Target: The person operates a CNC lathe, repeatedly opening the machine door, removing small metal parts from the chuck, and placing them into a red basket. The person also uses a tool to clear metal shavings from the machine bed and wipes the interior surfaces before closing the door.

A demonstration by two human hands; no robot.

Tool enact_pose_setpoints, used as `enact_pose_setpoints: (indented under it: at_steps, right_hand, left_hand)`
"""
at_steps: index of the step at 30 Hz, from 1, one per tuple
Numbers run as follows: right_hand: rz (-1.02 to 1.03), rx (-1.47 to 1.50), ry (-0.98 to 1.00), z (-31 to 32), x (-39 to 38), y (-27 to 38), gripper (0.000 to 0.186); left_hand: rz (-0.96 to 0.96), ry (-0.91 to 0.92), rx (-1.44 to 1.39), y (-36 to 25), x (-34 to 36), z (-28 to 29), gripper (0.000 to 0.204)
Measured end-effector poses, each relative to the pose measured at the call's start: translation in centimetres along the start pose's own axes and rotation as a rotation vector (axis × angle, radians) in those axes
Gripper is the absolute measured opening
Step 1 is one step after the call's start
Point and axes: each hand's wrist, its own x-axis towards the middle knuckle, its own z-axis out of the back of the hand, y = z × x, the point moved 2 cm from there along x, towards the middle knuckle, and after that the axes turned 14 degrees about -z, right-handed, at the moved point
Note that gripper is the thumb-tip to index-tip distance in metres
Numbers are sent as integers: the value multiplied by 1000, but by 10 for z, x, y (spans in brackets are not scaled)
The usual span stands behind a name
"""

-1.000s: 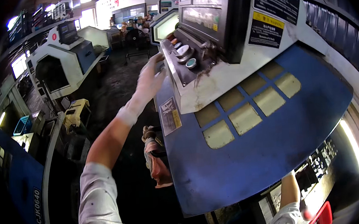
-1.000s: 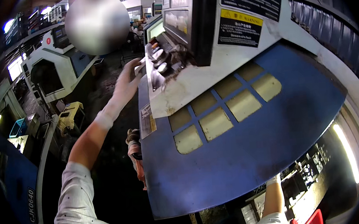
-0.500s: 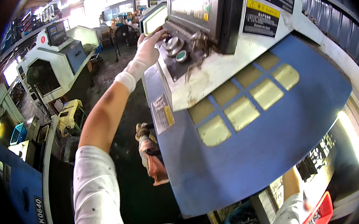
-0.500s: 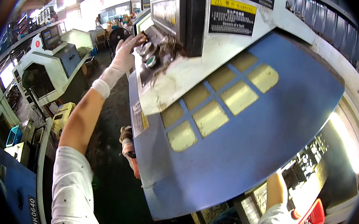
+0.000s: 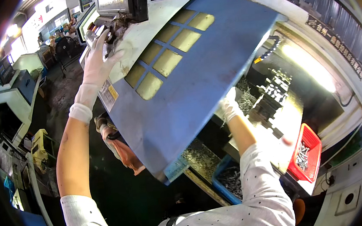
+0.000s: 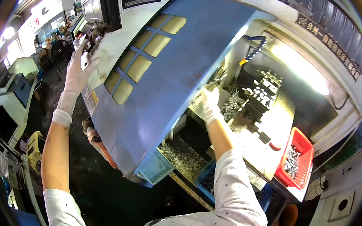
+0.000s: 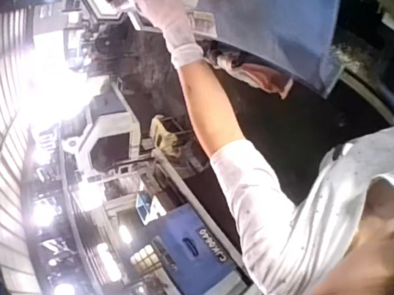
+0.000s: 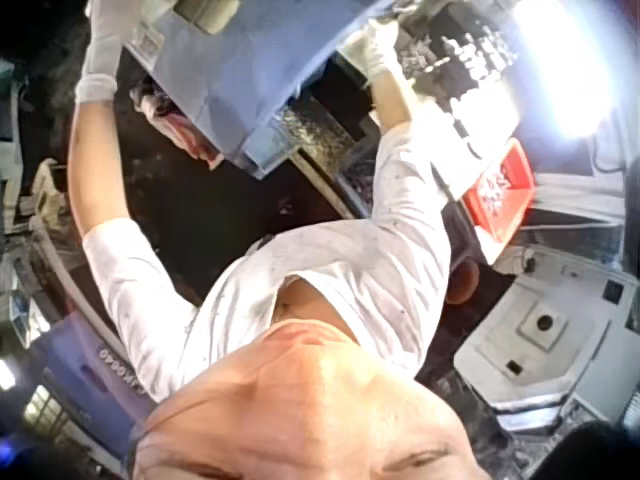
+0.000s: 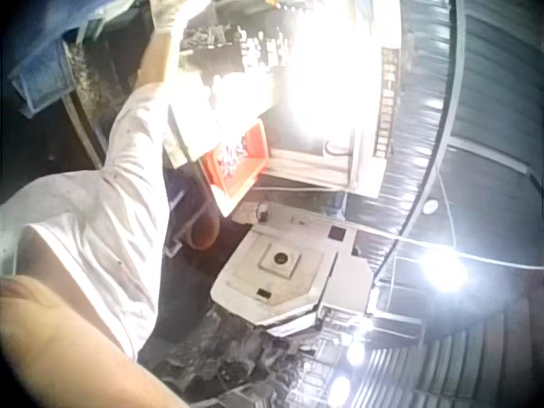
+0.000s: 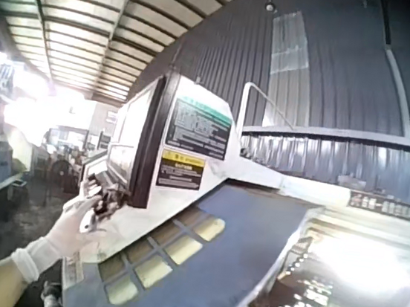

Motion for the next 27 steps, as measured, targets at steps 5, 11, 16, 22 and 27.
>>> enact_pose_setpoints:
  at_steps: [5, 11, 16, 22, 27]
  right_hand:
    - [-316, -17, 428, -69, -193, 84, 37]
    - [-674, -212, 812, -13, -365, 48, 35]
    - [-1003, -350, 727, -14, -412, 11, 31]
    - [-378, -739, 721, -172, -374, -75, 36]
    - [-464, -1129, 670, -271, -272, -174, 39]
  left_hand:
    - [334, -153, -210, 11, -189, 27, 41]
    - [1382, 1130, -54, -100, -661, 149, 36]
    - [1884, 1304, 48, -189, -711, 289, 37]
    - [1675, 822, -65, -73, -609, 204, 40]
    - [1119, 426, -311, 58, -489, 119, 33]
